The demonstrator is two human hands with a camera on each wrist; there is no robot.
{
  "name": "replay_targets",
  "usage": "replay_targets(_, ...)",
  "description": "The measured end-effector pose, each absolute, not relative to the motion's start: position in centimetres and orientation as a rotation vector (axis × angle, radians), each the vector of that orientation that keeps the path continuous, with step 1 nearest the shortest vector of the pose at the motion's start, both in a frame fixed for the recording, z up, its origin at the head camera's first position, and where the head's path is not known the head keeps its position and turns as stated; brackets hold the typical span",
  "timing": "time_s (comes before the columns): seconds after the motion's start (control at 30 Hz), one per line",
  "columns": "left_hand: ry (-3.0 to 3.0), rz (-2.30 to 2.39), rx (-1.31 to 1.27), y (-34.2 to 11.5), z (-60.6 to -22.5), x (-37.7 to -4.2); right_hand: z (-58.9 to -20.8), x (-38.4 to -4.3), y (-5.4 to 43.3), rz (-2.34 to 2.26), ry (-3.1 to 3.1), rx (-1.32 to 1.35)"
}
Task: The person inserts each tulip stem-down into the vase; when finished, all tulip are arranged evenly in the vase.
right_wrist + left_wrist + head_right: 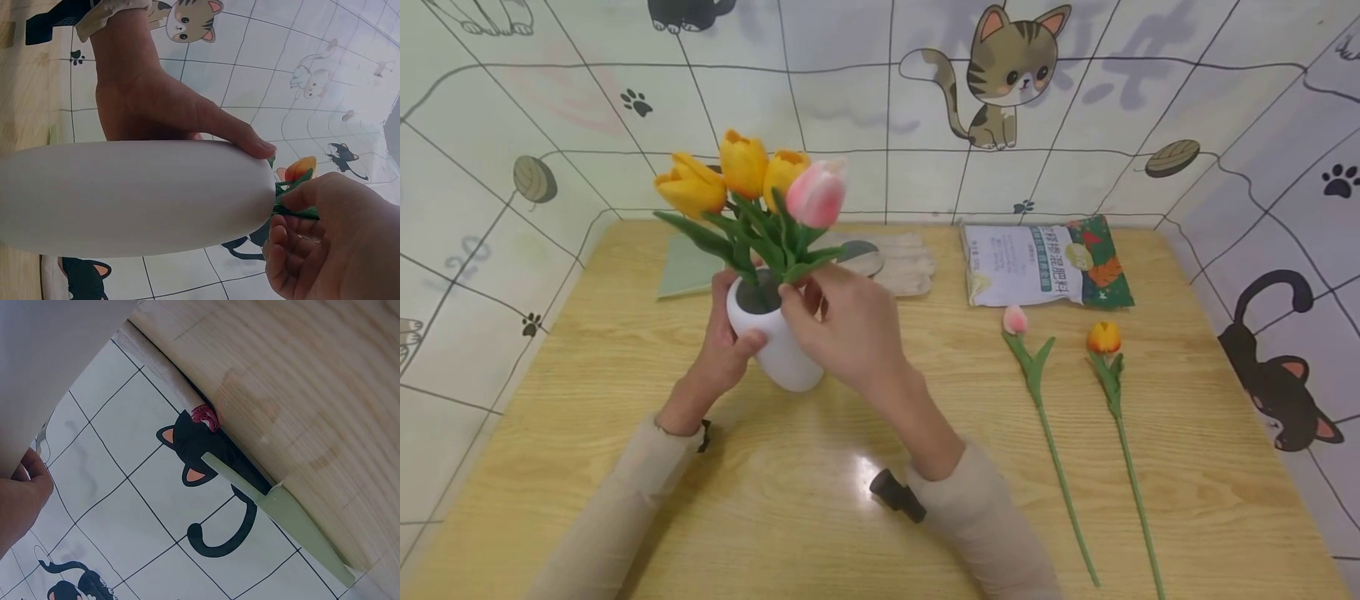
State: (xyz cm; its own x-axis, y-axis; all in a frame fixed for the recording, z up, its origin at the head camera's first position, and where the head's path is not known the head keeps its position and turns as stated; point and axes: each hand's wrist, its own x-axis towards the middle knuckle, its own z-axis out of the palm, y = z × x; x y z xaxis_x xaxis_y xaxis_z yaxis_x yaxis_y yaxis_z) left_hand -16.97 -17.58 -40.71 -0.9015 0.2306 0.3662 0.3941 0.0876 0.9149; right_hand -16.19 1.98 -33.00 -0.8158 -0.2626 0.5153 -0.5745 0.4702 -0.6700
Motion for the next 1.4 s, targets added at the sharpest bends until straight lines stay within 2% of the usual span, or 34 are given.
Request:
replay_targets(0.97, -2.21, -1.927, -0.651, -18.0, -41.0, -17.1, -32.7, -16.0, 1.7, 1.29, -2.394, 0.743)
replay_targets(1.4, -2.221, -1.941, -0.636, -17.6, -40.9, -17.0, -32.6, -15.6, 3.5, 1.139, -2.541, 0.771)
